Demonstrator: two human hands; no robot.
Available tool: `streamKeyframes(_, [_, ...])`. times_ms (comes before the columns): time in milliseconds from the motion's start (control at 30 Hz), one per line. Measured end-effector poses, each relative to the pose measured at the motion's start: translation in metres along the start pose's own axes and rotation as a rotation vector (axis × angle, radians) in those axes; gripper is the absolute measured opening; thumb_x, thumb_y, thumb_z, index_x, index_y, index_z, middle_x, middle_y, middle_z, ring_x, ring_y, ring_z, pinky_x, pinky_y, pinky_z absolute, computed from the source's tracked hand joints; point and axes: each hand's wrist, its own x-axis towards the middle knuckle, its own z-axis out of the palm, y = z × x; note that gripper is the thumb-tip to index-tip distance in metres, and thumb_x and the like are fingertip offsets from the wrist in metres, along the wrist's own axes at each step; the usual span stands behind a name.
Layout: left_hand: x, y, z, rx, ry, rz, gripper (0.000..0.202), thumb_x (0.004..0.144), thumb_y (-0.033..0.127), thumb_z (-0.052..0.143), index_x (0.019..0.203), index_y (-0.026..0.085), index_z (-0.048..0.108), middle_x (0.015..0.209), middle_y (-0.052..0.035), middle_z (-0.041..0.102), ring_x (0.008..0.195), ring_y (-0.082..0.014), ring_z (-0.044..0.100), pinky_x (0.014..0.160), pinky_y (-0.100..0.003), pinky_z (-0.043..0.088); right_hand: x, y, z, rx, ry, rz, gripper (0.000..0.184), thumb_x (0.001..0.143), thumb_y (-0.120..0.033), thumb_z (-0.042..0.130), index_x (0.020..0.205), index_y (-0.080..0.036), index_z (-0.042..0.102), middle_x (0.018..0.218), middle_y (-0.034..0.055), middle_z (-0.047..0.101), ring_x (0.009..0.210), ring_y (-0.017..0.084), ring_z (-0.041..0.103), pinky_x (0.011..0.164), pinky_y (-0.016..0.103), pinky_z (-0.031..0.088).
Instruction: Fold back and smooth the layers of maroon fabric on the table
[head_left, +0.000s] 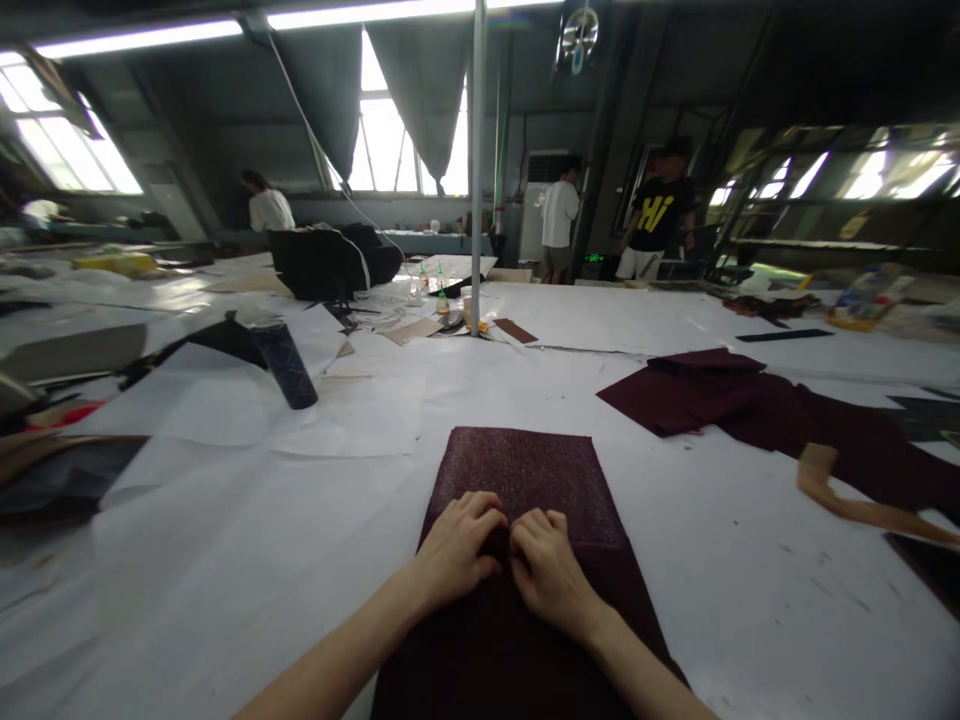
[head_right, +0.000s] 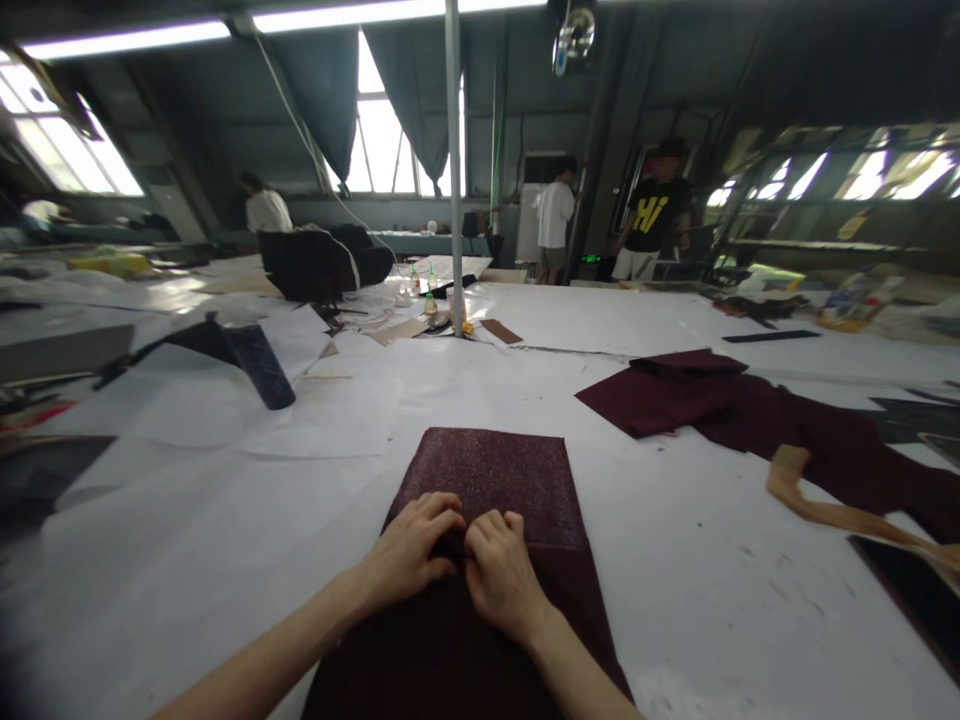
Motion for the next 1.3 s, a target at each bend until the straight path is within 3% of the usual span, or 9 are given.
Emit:
streamKeyframes(167, [0.012, -0.024, -0.010, 0.124, -0.128, 0.072, 0.039, 0.055, 0.038, 0.086, 0.082, 0.021, 0.064, 0.128, -0.0022, 0.053, 0.115, -0.0280, 0.048, 0.095, -0.042, 0.040, -0.010, 0.003, 0.008, -0.039, 0.005, -0.164, 0.014, 0.080, -0.004, 0.041, 0.082, -0.018, 0.045, 0.085, 0.0027, 0.052, 0.087, 0.019, 0.044, 0.088, 0.038, 0.025])
streamKeyframes(333, [-0.010, -0.057, -0.033, 0.246, -0.139, -0.021, 0.042, 0.048, 0.047, 0.088, 0.070, 0.020, 0.065, 0.130, -0.0046, 0.053, 0.117, -0.0305, 0.048, 0.096, -0.044, 0.038, -0.010, 0.004, 0.007, -0.019, 0.026, -0.151, 0.017, 0.073, -0.002, 0.041, 0.079, -0.018, 0.041, 0.079, 0.0014, 0.049, 0.083, 0.018, 0.044, 0.085, 0.037, 0.025])
streamKeyframes(467, [-0.028, -0.059, -0.043, 0.273, -0.107, -0.111, 0.040, 0.054, 0.038, 0.086, 0.085, 0.022, 0.065, 0.131, -0.0039, 0.052, 0.115, -0.0284, 0.049, 0.095, -0.041, 0.038, -0.007, 0.000, 0.004, 0.031, 0.033, -0.118, 0.026, 0.070, -0.002, 0.042, 0.090, -0.018, 0.046, 0.084, 0.0016, 0.053, 0.084, 0.018, 0.047, 0.086, 0.036, 0.025])
streamKeyframes(533, [-0.029, -0.051, -0.041, 0.250, -0.099, -0.090, 0.048, 0.058, 0.032, 0.084, 0.100, 0.026, 0.061, 0.127, -0.0020, 0.053, 0.113, -0.0260, 0.050, 0.094, -0.039, 0.037, -0.002, -0.001, 0.006, 0.046, 0.033, -0.095, 0.048, 0.068, -0.002, 0.045, 0.113, -0.018, 0.046, 0.098, 0.0031, 0.058, 0.091, 0.019, 0.048, 0.090, 0.037, 0.025])
streamKeyframes(600, [-0.025, -0.045, -0.037, 0.234, -0.106, -0.073, 0.041, 0.063, 0.028, 0.080, 0.099, 0.026, 0.060, 0.116, -0.0003, 0.057, 0.106, -0.0236, 0.052, 0.089, -0.036, 0.038, 0.006, -0.002, 0.009, 0.052, 0.011, -0.066, 0.060, 0.069, -0.005, 0.050, 0.126, -0.020, 0.042, 0.107, 0.0039, 0.059, 0.097, 0.020, 0.049, 0.094, 0.038, 0.024])
streamKeyframes(700, [-0.019, -0.043, -0.032, 0.209, -0.071, -0.069, 0.018, 0.071, 0.023, 0.072, 0.084, 0.022, 0.060, 0.094, 0.0004, 0.061, 0.091, -0.0205, 0.055, 0.077, -0.031, 0.039, 0.021, -0.005, 0.014, 0.063, -0.022, -0.021, 0.030, 0.077, -0.014, 0.060, 0.105, -0.023, 0.059, 0.095, 0.0003, 0.063, 0.093, 0.018, 0.051, 0.088, 0.035, 0.028])
streamKeyframes(800, [-0.020, -0.052, -0.031, 0.173, -0.024, -0.051, 0.011, 0.074, 0.021, 0.069, 0.080, 0.019, 0.059, 0.084, 0.0005, 0.061, 0.084, -0.0191, 0.056, 0.073, -0.029, 0.040, 0.032, -0.007, 0.020, 0.094, 0.035, -0.024, 0.006, 0.084, -0.019, 0.064, 0.086, -0.024, 0.065, 0.084, -0.0018, 0.062, 0.087, 0.015, 0.052, 0.083, 0.032, 0.030])
streamKeyframes(967, [-0.035, -0.075, -0.029, 0.134, -0.005, -0.077, 0.005, 0.083, 0.023, 0.062, 0.087, 0.022, 0.064, 0.088, 0.0009, 0.063, 0.089, -0.0163, 0.057, 0.081, -0.027, 0.042, 0.037, -0.002, 0.034, 0.162, 0.025, -0.047, 0.015, 0.090, -0.017, 0.057, 0.095, -0.024, 0.069, 0.087, 0.0033, 0.059, 0.088, 0.018, 0.050, 0.083, 0.035, 0.030])
streamKeyframes(1300, [-0.058, -0.087, -0.015, 0.156, 0.044, 0.097, 0.030, 0.097, 0.019, 0.037, 0.113, 0.022, 0.063, 0.105, -0.0047, 0.063, 0.096, -0.0138, 0.059, 0.088, -0.025, 0.048, 0.031, 0.003, 0.039, 0.004, 0.021, -0.205, 0.035, 0.092, -0.011, 0.050, 0.118, -0.032, 0.063, 0.089, 0.0042, 0.054, 0.086, 0.018, 0.046, 0.079, 0.035, 0.031])
